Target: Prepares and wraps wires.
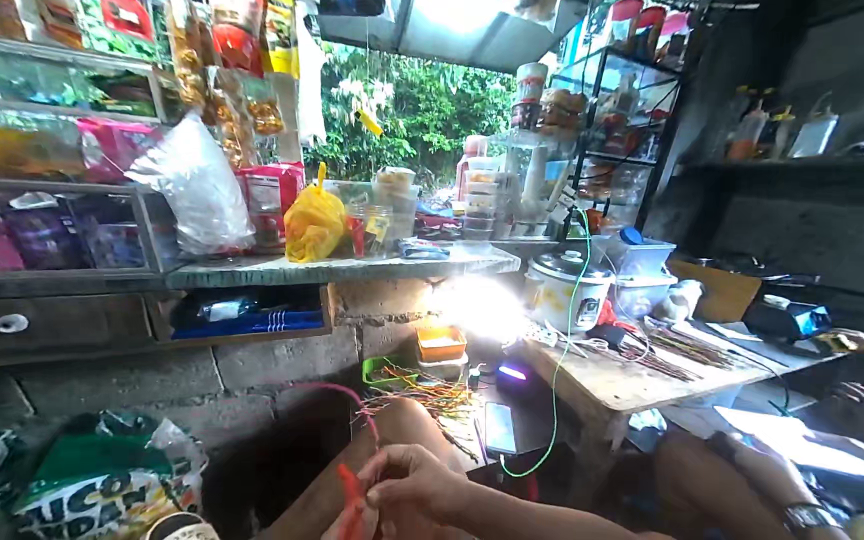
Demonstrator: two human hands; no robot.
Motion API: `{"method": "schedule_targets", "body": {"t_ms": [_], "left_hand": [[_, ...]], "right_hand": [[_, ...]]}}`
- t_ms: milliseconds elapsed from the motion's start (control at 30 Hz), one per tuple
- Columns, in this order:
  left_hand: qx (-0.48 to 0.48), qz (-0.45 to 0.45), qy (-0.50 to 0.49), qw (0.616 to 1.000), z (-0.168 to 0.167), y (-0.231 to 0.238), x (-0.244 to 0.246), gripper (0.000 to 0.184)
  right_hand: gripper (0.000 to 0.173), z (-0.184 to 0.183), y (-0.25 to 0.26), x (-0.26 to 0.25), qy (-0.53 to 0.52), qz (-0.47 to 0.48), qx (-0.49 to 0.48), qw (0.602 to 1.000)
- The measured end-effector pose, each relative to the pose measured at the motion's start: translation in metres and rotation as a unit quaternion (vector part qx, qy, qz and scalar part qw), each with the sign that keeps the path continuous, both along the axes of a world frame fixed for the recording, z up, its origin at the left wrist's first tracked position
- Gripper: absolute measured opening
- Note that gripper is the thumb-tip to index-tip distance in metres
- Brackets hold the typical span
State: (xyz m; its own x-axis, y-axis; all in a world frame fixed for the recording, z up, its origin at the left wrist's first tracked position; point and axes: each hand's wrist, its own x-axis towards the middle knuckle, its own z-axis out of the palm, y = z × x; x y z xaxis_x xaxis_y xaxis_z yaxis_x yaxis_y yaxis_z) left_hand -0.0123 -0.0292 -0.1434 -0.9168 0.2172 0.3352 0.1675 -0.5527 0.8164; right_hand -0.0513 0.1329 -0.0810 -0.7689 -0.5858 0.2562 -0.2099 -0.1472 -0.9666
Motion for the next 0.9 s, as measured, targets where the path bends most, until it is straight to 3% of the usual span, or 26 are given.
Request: {"method": "schedule_targets", "body": {"t_ms": [67,133,200,233,267,400,467,633,800,900], "left_hand": [[-0.171,0.182,0.054,0.967,0.0,0.007,0.0,0.015],[-0.333,0.33,0.116,0.876,-0.003,0.013,0.001,0.02],[-0.403,0.403,0.154,0.807,-0.006,0.017,-0.001,0.022],[-0.405,0.416,0.16,0.798,-0.007,0.019,-0.002,0.022],[-0.392,0.411,0.153,0.809,-0.008,0.019,-0.004,0.021],[-0.224,0.245,0.005,0.943,0.0,0.012,-0.003,0.018],[-0.161,0.199,-0.039,0.966,0.003,0.009,-0.003,0.015],[-0.206,0.211,-0.036,0.955,0.005,-0.002,-0.005,0.009],[-0.243,0.206,0.008,0.948,0.013,-0.002,0.004,0.013],[-0.296,0.252,0.104,0.915,0.001,-0.002,-0.001,0.016]], "right_hand": [[0.019,-0.004,-0.003,-0.004,0.041,-0.043,0.003,0.998],[0.018,-0.012,-0.006,-0.008,0.08,-0.084,0.018,0.993],[0.019,-0.019,-0.008,-0.009,0.099,-0.111,0.033,0.988],[0.019,-0.02,-0.008,-0.01,0.111,-0.12,0.043,0.986],[0.018,-0.02,-0.008,-0.01,0.13,-0.128,0.054,0.982],[0.018,-0.007,-0.001,-0.011,0.203,-0.128,0.127,0.963],[0.017,-0.002,0.002,-0.011,0.245,-0.105,0.155,0.951],[0.026,0.004,0.006,-0.003,0.365,-0.037,0.199,0.909],[0.041,0.006,0.007,-0.001,0.497,-0.091,0.277,0.818],[0.037,0.002,0.004,-0.005,0.513,-0.115,0.298,0.796]]}}
